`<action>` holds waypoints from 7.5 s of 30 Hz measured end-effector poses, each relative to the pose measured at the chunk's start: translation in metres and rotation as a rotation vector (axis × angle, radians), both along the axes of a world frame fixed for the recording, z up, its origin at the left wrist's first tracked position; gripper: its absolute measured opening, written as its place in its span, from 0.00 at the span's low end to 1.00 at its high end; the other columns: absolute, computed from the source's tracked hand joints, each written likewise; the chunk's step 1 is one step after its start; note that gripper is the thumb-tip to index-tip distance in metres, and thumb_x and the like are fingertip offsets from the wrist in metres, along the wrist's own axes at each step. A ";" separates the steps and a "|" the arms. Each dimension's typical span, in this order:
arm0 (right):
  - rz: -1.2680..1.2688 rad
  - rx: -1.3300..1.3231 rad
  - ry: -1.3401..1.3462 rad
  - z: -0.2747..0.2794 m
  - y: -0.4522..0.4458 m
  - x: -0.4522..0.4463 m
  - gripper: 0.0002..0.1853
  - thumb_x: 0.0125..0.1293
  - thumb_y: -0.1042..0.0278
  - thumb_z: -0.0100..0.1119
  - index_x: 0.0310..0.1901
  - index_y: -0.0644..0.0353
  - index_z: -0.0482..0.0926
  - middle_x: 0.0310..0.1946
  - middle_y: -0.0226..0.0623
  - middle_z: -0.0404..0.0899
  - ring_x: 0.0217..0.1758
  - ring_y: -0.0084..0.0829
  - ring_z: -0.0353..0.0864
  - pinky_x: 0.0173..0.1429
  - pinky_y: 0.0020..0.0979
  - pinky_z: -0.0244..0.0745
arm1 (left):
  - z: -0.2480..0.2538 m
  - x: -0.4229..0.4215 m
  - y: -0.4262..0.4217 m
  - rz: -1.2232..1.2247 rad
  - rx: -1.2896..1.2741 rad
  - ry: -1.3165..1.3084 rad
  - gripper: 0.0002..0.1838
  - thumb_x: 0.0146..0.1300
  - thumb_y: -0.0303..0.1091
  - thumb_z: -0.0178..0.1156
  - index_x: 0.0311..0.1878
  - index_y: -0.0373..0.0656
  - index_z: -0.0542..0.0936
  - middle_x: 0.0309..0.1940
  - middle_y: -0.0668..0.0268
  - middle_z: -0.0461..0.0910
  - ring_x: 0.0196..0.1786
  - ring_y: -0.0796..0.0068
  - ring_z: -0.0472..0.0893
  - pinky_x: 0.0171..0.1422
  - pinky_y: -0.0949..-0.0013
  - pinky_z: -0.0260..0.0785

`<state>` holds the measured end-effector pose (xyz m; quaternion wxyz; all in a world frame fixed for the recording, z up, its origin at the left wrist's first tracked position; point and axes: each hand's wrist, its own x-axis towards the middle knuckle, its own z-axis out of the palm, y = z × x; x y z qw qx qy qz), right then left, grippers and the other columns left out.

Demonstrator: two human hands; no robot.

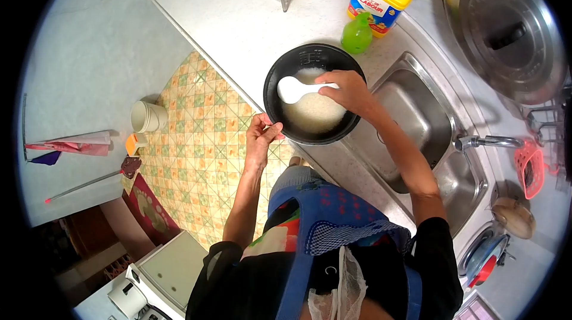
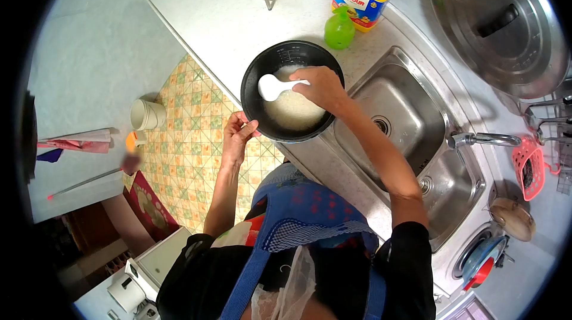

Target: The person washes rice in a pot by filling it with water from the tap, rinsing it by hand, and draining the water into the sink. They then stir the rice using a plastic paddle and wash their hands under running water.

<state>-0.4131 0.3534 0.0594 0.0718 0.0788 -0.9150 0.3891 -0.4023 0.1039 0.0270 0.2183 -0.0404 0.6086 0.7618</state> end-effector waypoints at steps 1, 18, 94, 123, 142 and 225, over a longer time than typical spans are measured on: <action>0.001 -0.021 0.001 -0.006 -0.002 -0.002 0.09 0.49 0.67 0.58 0.32 0.61 0.78 0.30 0.41 0.78 0.32 0.39 0.77 0.39 0.31 0.70 | 0.000 0.000 0.000 -0.002 -0.001 -0.001 0.07 0.53 0.25 0.58 0.33 0.45 0.70 0.29 0.73 0.72 0.30 0.84 0.72 0.33 0.79 0.68; 0.114 0.331 -0.131 0.051 0.036 0.050 0.07 0.44 0.71 0.59 0.30 0.57 0.78 0.26 0.35 0.76 0.32 0.37 0.75 0.36 0.34 0.68 | 0.002 0.000 -0.001 -0.036 -0.044 -0.001 0.07 0.54 0.26 0.58 0.32 0.47 0.70 0.30 0.74 0.73 0.31 0.84 0.72 0.34 0.79 0.68; -0.381 0.008 -0.159 0.046 0.050 0.078 0.14 0.51 0.61 0.61 0.33 0.61 0.72 0.23 0.41 0.75 0.26 0.39 0.74 0.31 0.34 0.66 | 0.004 -0.008 0.002 -0.035 -0.043 -0.009 0.09 0.52 0.25 0.60 0.30 0.46 0.69 0.28 0.71 0.72 0.27 0.82 0.74 0.31 0.78 0.71; 0.245 0.665 0.166 0.046 0.057 -0.058 0.07 0.47 0.69 0.58 0.31 0.51 0.78 0.27 0.32 0.77 0.36 0.32 0.73 0.44 0.37 0.61 | -0.204 0.171 -0.212 0.133 -0.400 -0.821 0.06 0.50 0.27 0.55 0.28 0.34 0.73 0.23 0.60 0.74 0.24 0.71 0.77 0.27 0.72 0.74; -0.252 0.029 0.038 0.023 -0.012 0.084 0.12 0.53 0.70 0.56 0.39 0.60 0.70 0.23 0.39 0.74 0.22 0.38 0.74 0.26 0.34 0.68 | 0.012 0.024 -0.044 0.187 -0.140 0.156 0.03 0.59 0.29 0.53 0.35 0.45 0.70 0.28 0.70 0.71 0.28 0.80 0.71 0.37 0.76 0.66; -0.268 -1.927 0.068 0.047 0.105 0.154 0.24 0.66 0.62 0.37 0.59 0.72 0.55 0.60 0.50 0.55 0.65 0.38 0.53 0.69 0.33 0.45 | -0.072 0.128 0.280 -0.275 0.707 -0.838 0.19 0.64 0.44 0.41 0.46 0.40 0.73 0.44 0.65 0.76 0.48 0.73 0.74 0.54 0.69 0.65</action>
